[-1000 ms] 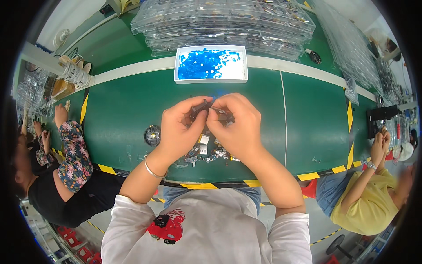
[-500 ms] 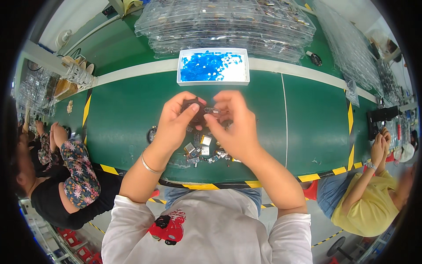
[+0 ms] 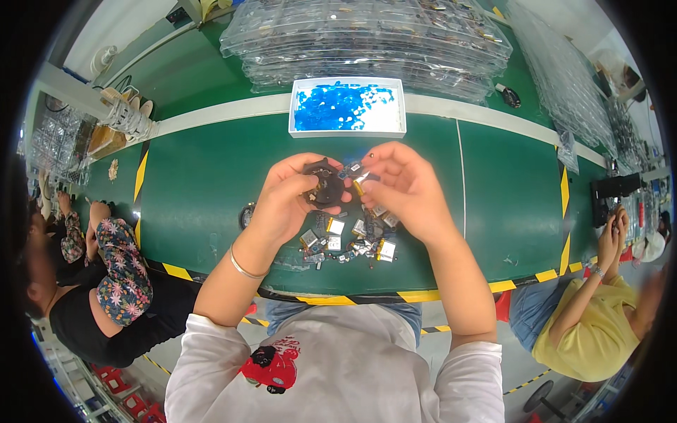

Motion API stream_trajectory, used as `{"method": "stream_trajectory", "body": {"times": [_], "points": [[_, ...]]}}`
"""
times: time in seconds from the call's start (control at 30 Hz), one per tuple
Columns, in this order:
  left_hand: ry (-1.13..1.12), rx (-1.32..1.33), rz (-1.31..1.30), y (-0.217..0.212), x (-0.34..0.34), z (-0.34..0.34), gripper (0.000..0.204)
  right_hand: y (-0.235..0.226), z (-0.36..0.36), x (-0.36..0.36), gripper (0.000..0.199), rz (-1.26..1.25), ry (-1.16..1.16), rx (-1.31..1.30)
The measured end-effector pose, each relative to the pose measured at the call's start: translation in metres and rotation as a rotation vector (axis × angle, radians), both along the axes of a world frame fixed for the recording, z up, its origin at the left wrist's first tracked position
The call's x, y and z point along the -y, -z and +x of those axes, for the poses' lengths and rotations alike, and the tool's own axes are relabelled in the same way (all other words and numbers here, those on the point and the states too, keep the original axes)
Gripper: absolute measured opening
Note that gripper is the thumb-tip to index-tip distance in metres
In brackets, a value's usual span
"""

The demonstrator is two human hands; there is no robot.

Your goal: Manually assemble small electronic components onto a circular circuit board or base plate.

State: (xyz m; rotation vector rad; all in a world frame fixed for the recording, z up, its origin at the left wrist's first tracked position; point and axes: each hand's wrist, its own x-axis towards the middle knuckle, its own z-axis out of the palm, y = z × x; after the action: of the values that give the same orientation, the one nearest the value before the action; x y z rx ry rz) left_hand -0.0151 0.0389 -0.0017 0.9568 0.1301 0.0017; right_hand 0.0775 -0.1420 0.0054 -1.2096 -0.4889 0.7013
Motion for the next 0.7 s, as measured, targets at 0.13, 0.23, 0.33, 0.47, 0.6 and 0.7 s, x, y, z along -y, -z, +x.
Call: {"method": "stream_trajectory", "body": {"times": [0.13,0.23,0.33,0.47,0.6,0.7], "points": [[0.098,-0.069,-0.082,-0.006,0.001,0.001,0.019,0.005,-0.004,0.001,0.018,-0.104,0.138,0.233],[0.19,-0.071,0.091,0.0,0.003,0.002,0.016,0.001,-0.006,-0.006,0.017,-0.207,0.278,0.757],[0.178,-0.035,0.344,0.005,0.005,0.004,0.016,-0.001,-0.01,-0.012,0.024,-0.289,0.331,1.122],[0.074,-0.193,0.081,-0.003,0.004,0.006,0.017,-0.009,-0.011,-0.015,0.023,-0.346,0.31,1.169],[-0.041,-0.172,0.012,0.007,0.004,0.011,0.017,-0.007,-0.017,-0.021,0.024,-0.35,0.312,1.138],[-0.059,-0.135,0.05,0.009,0.006,0.01,0.018,-0.008,-0.016,-0.023,0.025,-0.318,0.324,1.116]]}}
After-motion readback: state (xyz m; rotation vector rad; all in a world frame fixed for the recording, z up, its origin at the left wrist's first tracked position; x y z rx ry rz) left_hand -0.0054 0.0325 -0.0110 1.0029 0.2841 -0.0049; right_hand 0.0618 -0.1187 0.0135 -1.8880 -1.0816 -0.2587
